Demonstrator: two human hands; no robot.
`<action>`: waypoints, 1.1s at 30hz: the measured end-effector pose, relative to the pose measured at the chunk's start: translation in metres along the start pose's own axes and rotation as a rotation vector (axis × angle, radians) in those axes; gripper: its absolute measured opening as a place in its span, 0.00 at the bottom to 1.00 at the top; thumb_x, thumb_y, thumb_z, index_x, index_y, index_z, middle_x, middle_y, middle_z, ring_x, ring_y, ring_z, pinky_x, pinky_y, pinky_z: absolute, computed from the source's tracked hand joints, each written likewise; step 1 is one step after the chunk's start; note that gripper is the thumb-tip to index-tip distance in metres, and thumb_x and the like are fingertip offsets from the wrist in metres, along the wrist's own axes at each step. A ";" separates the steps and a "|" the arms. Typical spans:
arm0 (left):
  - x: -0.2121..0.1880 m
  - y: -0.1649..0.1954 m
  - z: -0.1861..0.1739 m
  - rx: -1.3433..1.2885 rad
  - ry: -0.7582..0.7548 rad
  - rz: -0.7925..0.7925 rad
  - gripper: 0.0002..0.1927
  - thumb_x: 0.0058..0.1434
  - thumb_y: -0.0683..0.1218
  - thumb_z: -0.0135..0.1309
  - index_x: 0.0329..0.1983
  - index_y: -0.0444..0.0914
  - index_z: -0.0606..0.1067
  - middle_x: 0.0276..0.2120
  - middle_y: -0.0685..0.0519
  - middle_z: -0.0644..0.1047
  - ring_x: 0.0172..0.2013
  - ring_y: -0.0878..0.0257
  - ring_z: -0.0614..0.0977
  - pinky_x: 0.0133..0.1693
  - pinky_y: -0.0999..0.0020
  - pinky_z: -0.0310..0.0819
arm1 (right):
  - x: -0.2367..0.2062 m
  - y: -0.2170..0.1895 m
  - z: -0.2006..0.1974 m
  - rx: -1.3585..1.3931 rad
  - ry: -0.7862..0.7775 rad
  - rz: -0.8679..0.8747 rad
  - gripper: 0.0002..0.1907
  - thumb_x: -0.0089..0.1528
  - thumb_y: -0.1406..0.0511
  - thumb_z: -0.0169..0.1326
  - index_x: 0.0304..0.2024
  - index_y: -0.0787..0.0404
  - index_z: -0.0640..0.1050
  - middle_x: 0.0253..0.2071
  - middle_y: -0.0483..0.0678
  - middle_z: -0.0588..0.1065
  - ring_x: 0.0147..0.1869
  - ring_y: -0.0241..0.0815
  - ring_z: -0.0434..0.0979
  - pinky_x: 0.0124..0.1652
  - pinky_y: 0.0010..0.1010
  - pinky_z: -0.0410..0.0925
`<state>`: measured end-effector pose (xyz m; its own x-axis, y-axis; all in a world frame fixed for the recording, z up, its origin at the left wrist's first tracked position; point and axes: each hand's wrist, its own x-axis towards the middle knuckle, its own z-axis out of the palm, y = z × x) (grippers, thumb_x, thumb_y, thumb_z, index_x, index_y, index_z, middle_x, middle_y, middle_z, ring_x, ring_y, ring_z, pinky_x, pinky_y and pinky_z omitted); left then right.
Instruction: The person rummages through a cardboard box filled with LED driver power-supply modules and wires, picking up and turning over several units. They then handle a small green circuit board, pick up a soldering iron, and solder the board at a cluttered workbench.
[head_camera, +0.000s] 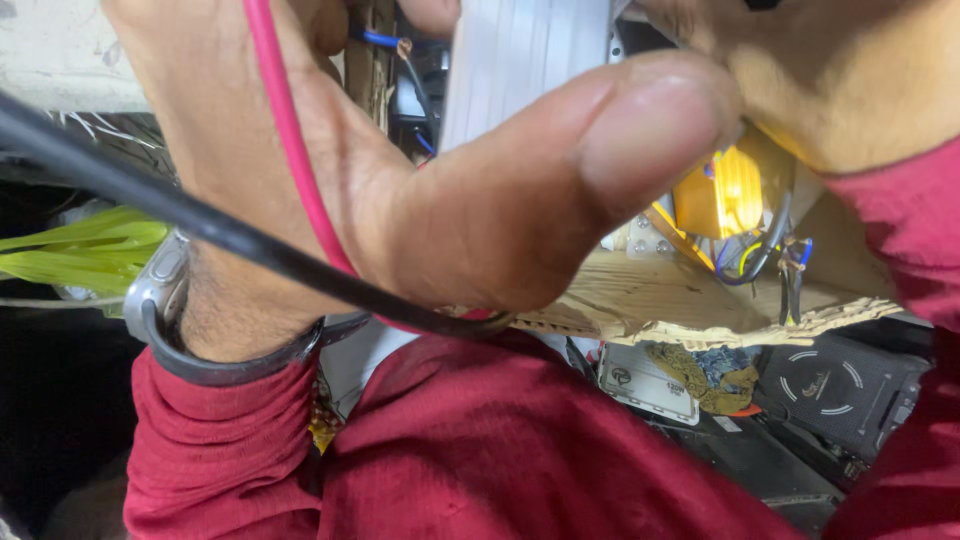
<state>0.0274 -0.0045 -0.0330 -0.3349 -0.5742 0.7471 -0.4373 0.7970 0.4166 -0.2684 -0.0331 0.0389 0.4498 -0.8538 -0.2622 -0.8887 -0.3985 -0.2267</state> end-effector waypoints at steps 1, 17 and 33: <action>0.000 0.001 0.003 0.000 -0.003 0.000 0.19 0.61 0.52 0.65 0.39 0.33 0.72 0.32 0.52 0.72 0.31 0.63 0.75 0.34 0.71 0.65 | 0.000 0.000 0.000 0.002 0.002 0.009 0.19 0.59 0.52 0.60 0.43 0.58 0.82 0.32 0.47 0.78 0.32 0.40 0.78 0.29 0.32 0.70; 0.008 0.007 -0.020 -0.253 -0.003 -0.177 0.25 0.61 0.57 0.67 0.38 0.32 0.71 0.31 0.53 0.71 0.30 0.65 0.72 0.33 0.73 0.61 | 0.006 0.011 -0.012 0.054 0.017 0.151 0.18 0.62 0.54 0.60 0.47 0.59 0.82 0.33 0.49 0.79 0.30 0.40 0.79 0.29 0.32 0.71; 0.007 0.009 -0.018 -0.204 -0.041 -0.089 0.33 0.54 0.61 0.67 0.48 0.31 0.72 0.40 0.47 0.74 0.37 0.58 0.76 0.37 0.66 0.67 | -0.019 0.011 -0.019 0.225 0.129 0.033 0.15 0.63 0.54 0.57 0.41 0.57 0.81 0.37 0.47 0.80 0.44 0.41 0.78 0.45 0.42 0.67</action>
<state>0.0362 0.0018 -0.0147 -0.3382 -0.6476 0.6828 -0.2897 0.7620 0.5792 -0.2886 -0.0279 0.0594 0.3926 -0.9067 -0.1543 -0.8542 -0.2973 -0.4266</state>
